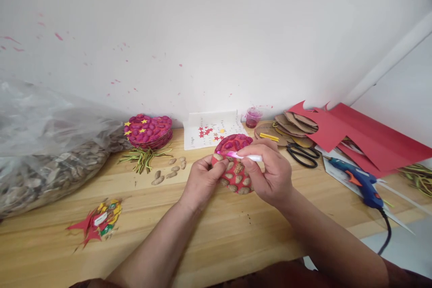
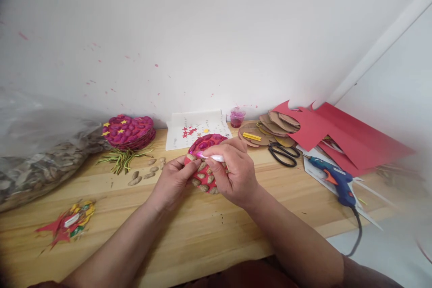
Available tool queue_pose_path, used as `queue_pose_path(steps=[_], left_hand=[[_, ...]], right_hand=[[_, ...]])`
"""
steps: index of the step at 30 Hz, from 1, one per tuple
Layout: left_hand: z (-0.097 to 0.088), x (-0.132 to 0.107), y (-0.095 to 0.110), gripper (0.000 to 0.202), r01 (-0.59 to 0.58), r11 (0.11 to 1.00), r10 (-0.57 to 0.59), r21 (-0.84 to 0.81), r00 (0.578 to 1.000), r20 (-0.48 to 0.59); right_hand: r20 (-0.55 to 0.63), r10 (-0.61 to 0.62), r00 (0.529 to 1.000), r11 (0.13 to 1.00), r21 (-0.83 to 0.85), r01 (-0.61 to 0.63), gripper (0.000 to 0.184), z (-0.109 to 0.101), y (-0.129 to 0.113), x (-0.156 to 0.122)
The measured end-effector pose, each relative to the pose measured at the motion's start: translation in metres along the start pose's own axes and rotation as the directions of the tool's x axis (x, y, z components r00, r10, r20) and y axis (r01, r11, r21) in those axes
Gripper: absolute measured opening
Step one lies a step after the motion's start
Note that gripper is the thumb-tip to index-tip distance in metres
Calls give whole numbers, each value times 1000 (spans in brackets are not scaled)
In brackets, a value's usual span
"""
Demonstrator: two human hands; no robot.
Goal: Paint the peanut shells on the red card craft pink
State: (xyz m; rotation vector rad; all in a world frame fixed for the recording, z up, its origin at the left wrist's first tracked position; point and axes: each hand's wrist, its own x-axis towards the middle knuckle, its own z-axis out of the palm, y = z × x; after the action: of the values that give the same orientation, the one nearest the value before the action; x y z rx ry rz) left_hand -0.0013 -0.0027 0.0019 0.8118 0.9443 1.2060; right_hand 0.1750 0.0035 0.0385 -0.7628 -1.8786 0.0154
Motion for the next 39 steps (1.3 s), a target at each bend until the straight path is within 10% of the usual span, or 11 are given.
queue_pose_path(steps=[39], left_hand=[[-1, 1, 1, 45, -26, 998, 26, 63, 1000, -8]], right_hand=[[-61, 57, 997, 998, -19, -58, 14, -5, 3, 3]])
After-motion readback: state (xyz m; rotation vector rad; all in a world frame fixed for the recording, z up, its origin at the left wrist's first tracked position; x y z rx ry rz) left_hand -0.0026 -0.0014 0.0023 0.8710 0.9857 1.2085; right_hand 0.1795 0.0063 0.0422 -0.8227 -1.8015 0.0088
